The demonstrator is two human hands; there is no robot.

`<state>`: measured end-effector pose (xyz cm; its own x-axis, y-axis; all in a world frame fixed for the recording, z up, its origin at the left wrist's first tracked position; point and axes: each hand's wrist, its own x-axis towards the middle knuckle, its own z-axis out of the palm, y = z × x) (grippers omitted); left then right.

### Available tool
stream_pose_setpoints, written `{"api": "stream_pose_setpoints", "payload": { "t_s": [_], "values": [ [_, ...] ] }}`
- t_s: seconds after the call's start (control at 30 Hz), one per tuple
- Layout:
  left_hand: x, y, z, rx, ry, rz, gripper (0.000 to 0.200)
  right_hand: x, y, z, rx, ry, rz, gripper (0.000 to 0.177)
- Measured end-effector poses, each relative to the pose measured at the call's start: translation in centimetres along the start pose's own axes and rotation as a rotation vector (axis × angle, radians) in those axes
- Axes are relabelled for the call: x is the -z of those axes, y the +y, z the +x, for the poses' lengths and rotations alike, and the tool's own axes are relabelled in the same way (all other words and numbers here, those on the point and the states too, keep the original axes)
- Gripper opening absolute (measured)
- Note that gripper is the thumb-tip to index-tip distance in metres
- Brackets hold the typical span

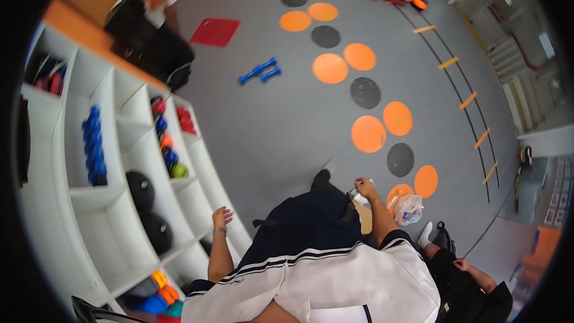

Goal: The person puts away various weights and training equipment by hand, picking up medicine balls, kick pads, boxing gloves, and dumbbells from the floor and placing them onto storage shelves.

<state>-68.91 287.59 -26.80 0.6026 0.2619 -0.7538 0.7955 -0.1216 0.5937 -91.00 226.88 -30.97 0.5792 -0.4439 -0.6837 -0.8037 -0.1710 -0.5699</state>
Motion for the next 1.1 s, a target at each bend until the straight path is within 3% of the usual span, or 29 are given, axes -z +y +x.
{"api": "stream_pose_setpoints", "payload": {
  "t_s": [0.13, 0.3, 0.4, 0.63, 0.73, 0.8, 0.83, 0.87, 0.93, 0.97, 1.1],
  "values": [
    [-13.1, 6.5, 1.0, -0.006, -0.015, 0.051, 0.024, 8.3, 0.0, 2.0, -0.060, 0.066, 0.063, 0.031],
    [-29.9, 9.9, -0.2, -0.106, -0.291, 0.467, 0.028, 19.9, -2.8, 4.5, -0.055, 0.284, 0.176, 0.034],
    [-36.3, 12.3, -1.4, 0.004, -0.457, 0.657, 0.032, 24.7, -3.3, 7.5, -0.056, 0.341, 0.227, 0.034],
    [-50.4, 18.6, 2.1, 0.155, -0.389, 0.946, 0.035, 35.0, -0.7, 17.8, -0.177, 0.411, 0.199, 0.035],
    [-62.0, 21.6, 7.2, 0.266, -0.380, 1.017, 0.028, 37.4, 1.6, 20.7, -0.317, 0.420, 0.354, 0.031],
    [-72.7, 26.1, 8.0, 0.090, -0.486, 0.911, 0.024, 42.3, 2.2, 22.3, -0.376, 0.445, 0.459, 0.028],
    [-78.9, 31.8, 3.8, -0.259, -0.629, 1.049, 0.023, 44.4, 2.3, 23.1, -0.394, 0.461, 0.507, 0.029],
    [-85.0, 34.0, 4.2, -0.298, -0.670, 0.957, 0.024, 45.7, 1.9, 23.9, -0.414, 0.471, 0.564, 0.029],
    [-97.6, 41.4, -2.0, -0.431, -0.747, 0.796, 0.024, 48.2, 1.1, 26.1, -0.448, 0.499, 0.645, 0.029],
    [-103.2, 44.0, -3.8, -0.385, -0.815, 0.694, 0.022, 50.2, 0.8, 27.6, -0.460, 0.523, 0.663, 0.028],
    [-120.6, 51.5, -10.1, -0.615, -0.913, 0.710, 0.030, 58.2, 0.7, 34.5, -0.506, 0.500, 0.707, 0.028]
  ]
}}
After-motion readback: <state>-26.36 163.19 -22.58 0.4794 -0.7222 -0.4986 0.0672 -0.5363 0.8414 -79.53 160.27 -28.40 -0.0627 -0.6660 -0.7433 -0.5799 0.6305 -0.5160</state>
